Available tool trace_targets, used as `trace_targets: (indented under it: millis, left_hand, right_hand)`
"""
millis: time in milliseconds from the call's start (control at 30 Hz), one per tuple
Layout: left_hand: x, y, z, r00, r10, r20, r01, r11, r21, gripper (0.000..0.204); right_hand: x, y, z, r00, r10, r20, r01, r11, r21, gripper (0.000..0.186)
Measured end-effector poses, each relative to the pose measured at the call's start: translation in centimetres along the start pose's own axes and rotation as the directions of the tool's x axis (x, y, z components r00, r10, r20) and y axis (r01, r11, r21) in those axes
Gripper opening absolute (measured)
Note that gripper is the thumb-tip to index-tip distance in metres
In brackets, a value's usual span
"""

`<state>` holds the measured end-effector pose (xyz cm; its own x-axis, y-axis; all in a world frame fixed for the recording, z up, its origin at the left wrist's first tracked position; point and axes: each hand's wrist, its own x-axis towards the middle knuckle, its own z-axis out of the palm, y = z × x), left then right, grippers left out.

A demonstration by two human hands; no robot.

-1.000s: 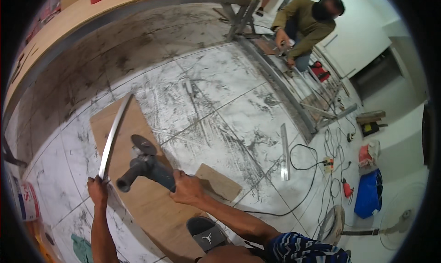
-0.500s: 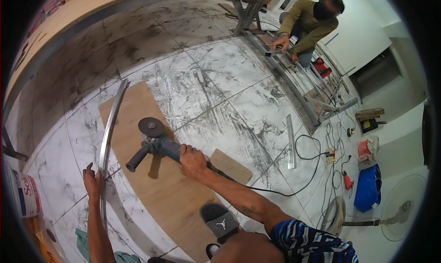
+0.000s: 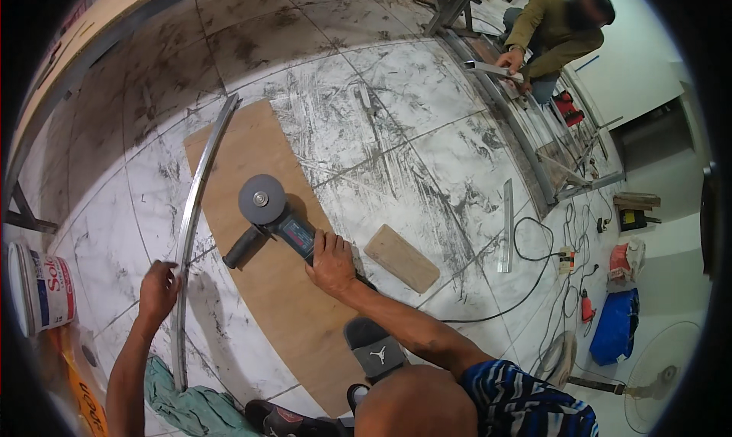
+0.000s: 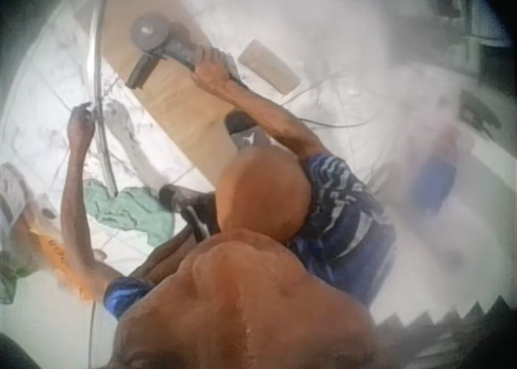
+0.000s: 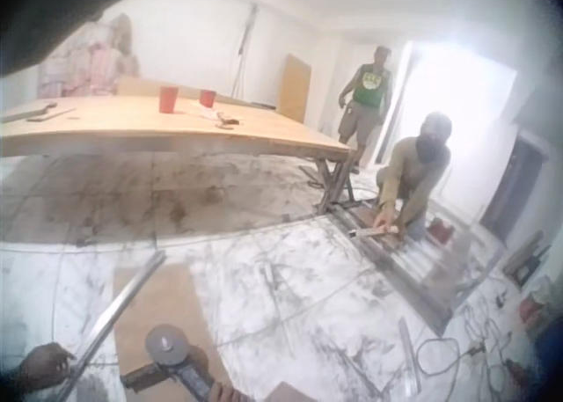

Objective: The person uses an angle grinder to cut a metal bar placed on a piece of wood on the floor, then handles the cut pieces to check them.

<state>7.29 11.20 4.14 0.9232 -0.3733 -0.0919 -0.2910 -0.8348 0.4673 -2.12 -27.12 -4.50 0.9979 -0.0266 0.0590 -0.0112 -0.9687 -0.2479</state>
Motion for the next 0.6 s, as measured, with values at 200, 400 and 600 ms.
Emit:
trace_targets:
  millis: [200, 400, 600]
  left_hand:
    - [-4.3, 8.0, -0.9, 0.88, 0.085, 0.468, -0.088, 0.996, -0.016, 0.023]
    - [-7.3, 11.8, 2.8, 0.808, 0.187, 0.558, -0.122, 0.981, -0.153, 0.026]
    - [-9.2, 12.8, 2.0, 0.76, 0.134, 0.636, -0.073, 0.99, -0.122, 0.025]
  right_hand:
    - [-0.3, 0.6, -1.5, 0.997, -0.012, 0.077, 0.01, 1.0, 0.021, 0.084]
    - [0.0, 3.8, -6.9, 0.991, -0.036, 0.13, 0.018, 0.99, 0.137, 0.075]
    - [6.2, 26.9, -19.7, 0.897, 0.372, -0.239, -0.377, 0.926, 0.026, 0.049]
